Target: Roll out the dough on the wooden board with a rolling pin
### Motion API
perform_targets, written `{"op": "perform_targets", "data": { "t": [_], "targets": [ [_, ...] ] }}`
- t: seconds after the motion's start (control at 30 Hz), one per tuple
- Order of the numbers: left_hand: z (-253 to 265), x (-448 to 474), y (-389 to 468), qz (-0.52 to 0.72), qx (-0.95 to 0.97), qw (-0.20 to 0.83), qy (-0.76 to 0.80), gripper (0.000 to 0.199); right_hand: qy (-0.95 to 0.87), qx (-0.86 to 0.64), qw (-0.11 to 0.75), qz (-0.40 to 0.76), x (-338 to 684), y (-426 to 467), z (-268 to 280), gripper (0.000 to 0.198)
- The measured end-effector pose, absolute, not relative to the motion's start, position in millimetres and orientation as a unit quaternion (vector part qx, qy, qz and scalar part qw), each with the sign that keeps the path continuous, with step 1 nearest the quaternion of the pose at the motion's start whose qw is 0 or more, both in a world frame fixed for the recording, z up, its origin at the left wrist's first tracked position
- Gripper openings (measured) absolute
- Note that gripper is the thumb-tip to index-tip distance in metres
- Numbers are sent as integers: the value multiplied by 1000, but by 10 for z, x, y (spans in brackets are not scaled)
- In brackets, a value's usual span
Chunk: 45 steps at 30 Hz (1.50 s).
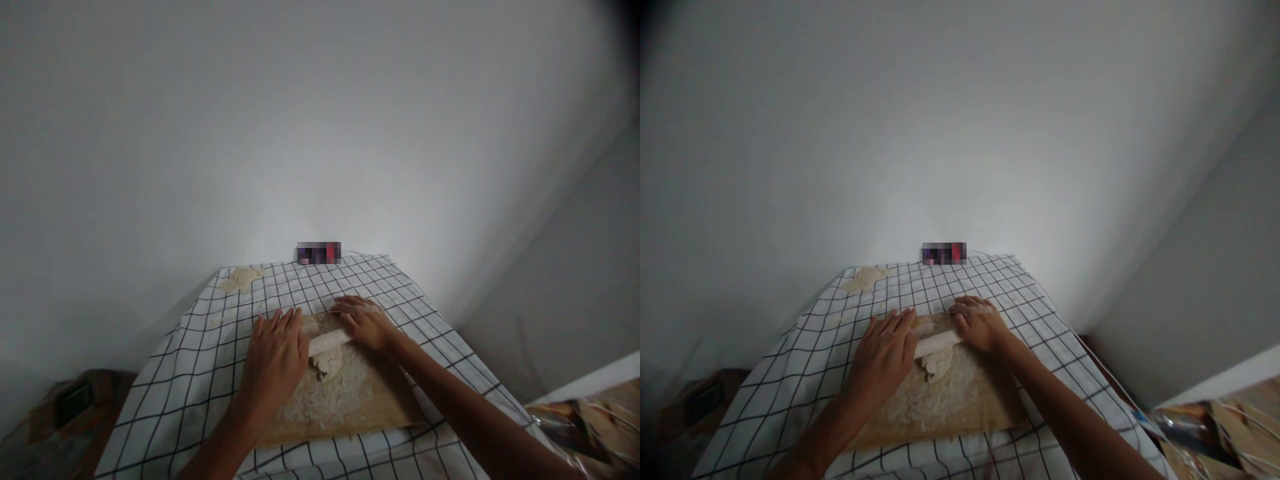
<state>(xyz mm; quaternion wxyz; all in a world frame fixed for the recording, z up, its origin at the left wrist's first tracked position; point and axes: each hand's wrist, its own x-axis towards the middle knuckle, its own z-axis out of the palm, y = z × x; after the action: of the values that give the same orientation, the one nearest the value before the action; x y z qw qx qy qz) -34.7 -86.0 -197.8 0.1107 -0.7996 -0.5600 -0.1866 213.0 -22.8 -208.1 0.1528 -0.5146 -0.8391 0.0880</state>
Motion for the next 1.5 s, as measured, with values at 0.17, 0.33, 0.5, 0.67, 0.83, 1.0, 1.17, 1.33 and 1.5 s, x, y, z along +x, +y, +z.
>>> {"op": "perform_targets", "data": {
  "t": [0.17,0.33,0.5,0.67,0.83,1.0,1.17,1.33,1.5],
  "targets": [
    [-2057,-357,-969,-231,-813,113,-523,47,-828,-525,195,35,2168,-459,-2229,52],
    [-2124,-392,-1037,-239,-824,122,-499,47,-823,-515,241,-10,2168,-765,-2210,46],
    [-2229,-444,-1195,-260,-834,153,-461,51,-815,-506,280,-33,2161,-1096,-2270,46],
    [-2319,-503,-1406,-262,-844,170,-436,55,-803,-510,299,-73,2185,-1315,-2457,45],
    [-2358,-503,-1490,-259,-837,168,-452,53,-817,-504,272,-65,2193,-1264,-2302,45],
    [-2309,-472,-1347,-239,-825,137,-494,49,-831,-521,193,-23,2104,-927,-2031,47],
    [-2210,-497,-1009,-201,-808,107,-544,48,-834,-535,134,6,1965,-460,-1885,45],
    [-2180,-525,-693,-187,-803,92,-558,44,-825,-546,124,75,1885,-170,-1788,44],
    [-2016,-473,-550,-154,-795,55,-583,46,-819,-551,131,92,1878,-48,-1903,46]
  ]
}}
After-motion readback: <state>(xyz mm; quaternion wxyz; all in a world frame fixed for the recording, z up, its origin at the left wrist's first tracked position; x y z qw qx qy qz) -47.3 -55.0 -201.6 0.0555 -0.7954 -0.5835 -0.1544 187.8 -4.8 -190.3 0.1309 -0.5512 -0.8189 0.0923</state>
